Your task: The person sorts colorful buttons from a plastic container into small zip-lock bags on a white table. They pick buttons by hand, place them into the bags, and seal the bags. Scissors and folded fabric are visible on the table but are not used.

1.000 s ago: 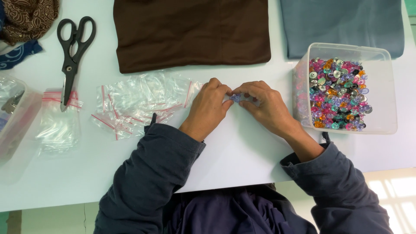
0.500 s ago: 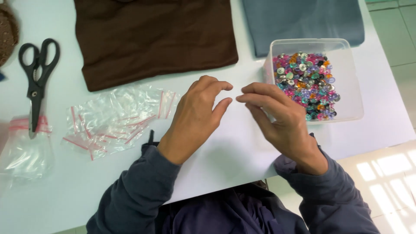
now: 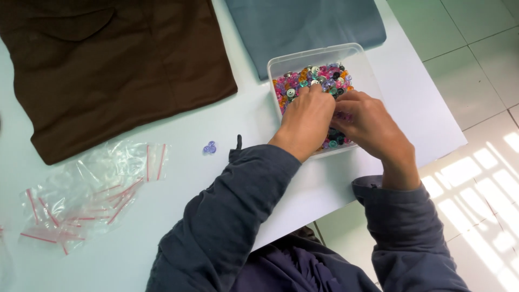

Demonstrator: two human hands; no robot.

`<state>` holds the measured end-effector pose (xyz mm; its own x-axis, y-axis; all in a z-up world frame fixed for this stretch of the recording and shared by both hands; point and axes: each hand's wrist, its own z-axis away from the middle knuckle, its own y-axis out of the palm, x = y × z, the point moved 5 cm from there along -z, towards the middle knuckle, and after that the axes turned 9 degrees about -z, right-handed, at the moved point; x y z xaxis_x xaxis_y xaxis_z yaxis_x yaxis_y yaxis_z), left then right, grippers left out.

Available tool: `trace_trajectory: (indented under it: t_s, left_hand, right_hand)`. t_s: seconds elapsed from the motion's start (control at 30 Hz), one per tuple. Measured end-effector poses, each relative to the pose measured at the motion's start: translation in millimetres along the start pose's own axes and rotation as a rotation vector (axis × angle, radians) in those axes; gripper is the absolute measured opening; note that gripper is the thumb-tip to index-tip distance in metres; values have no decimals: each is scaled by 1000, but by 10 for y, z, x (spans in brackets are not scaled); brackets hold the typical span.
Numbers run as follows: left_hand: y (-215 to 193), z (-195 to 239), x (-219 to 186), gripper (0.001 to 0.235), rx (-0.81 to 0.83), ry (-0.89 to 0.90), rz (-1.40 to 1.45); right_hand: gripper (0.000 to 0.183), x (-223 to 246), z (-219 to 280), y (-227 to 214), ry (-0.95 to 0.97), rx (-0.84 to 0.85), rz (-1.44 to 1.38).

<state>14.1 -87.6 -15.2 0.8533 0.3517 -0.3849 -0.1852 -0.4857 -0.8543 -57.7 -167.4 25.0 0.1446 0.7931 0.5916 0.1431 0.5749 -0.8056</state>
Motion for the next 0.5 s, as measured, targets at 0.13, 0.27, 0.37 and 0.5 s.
trace_trajectory:
  t_s: [0.13, 0.27, 0.37, 0.5]
  left_hand:
    - [93, -26, 66, 7, 58, -10, -36]
    - [60, 19, 117, 5, 79, -2, -32]
    - [98, 17, 169, 7, 105, 5, -4]
    - [16, 20, 168, 14, 123, 19, 42]
  right_hand:
    - [22, -51, 2, 20, 53, 24, -4]
    - [20, -194, 15, 64, 52, 18, 27]
    - [17, -244, 29, 79, 45, -28, 0]
    - [16, -301, 64, 38, 36, -122, -30]
